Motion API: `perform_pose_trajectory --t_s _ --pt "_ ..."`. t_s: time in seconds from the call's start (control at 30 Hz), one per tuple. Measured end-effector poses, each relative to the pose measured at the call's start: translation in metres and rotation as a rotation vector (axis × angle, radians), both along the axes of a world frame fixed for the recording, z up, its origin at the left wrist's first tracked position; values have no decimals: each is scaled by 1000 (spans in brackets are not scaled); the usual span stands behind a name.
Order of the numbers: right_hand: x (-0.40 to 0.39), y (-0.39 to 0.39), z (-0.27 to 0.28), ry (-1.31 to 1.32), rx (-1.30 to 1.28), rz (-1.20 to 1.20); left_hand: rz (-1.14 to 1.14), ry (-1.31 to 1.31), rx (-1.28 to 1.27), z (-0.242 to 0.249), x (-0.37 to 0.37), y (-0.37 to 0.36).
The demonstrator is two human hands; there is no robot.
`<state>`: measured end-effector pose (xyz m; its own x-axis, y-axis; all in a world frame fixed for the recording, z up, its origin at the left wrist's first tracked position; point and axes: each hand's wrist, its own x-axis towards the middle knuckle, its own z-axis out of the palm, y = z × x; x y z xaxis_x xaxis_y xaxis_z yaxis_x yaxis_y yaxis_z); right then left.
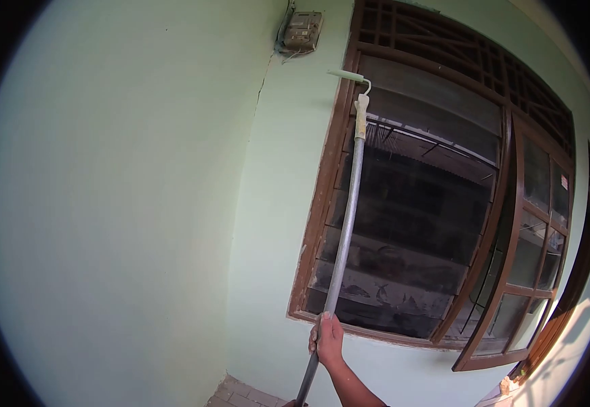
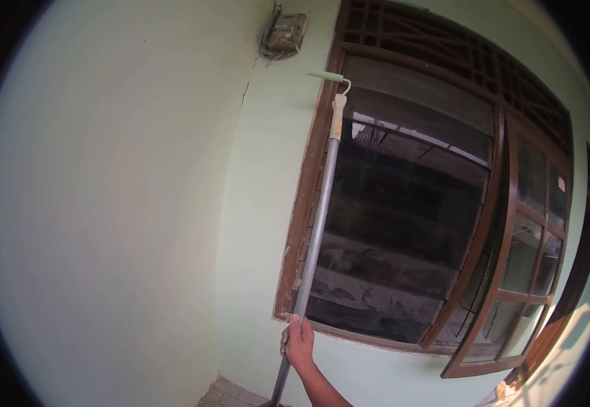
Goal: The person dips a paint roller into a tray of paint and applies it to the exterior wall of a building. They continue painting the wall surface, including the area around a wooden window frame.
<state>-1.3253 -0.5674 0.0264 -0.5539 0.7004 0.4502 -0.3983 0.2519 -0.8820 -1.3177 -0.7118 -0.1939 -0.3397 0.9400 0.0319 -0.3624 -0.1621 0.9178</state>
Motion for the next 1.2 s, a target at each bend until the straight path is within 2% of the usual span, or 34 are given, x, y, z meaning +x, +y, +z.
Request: perform_pose_trajectory --t_s 0.1,0.2,0.27,0.33,0.47,0.53,0.67,0.73,0.9,0.97,1.03,1.1,1.17,1.2 --pt "-44 32 42 74 81 -29 164 -136 54 61 -28 29" --pt "-75 42 97 102 102 -79 125 -94 97 93 -72 57" --pt "-96 53 135 121 151 -113 142 140 122 122 -104 74" --pt "-115 65 178 157 219 -123 27 318 63 146 -144 98" --pt "-152 75 281 200 377 -273 163 437 267 237 -185 130" --pt "-168 80 335 167 427 -365 141 434 364 288 -205 139" --pt "-201 102 426 114 492 -589 120 520 403 374 -229 142" --pt "-211 109 453 111 492 -588 146 547 408 396 -235 147" --pt "-223 124 481 50 496 -653 216 576 440 418 -237 152" --pt "-230 144 478 16 536 -778 226 589 436 414 -236 155" --pt "-227 139 452 -51 526 -835 208 570 407 387 -235 155" --pt "-213 113 403 -132 464 -821 171 553 359 347 -223 145" --pt "-204 95 368 -172 424 -802 292 631 505 290 -216 156" --pt "-203 92 357 -191 441 -838 288 626 500 291 -216 151"
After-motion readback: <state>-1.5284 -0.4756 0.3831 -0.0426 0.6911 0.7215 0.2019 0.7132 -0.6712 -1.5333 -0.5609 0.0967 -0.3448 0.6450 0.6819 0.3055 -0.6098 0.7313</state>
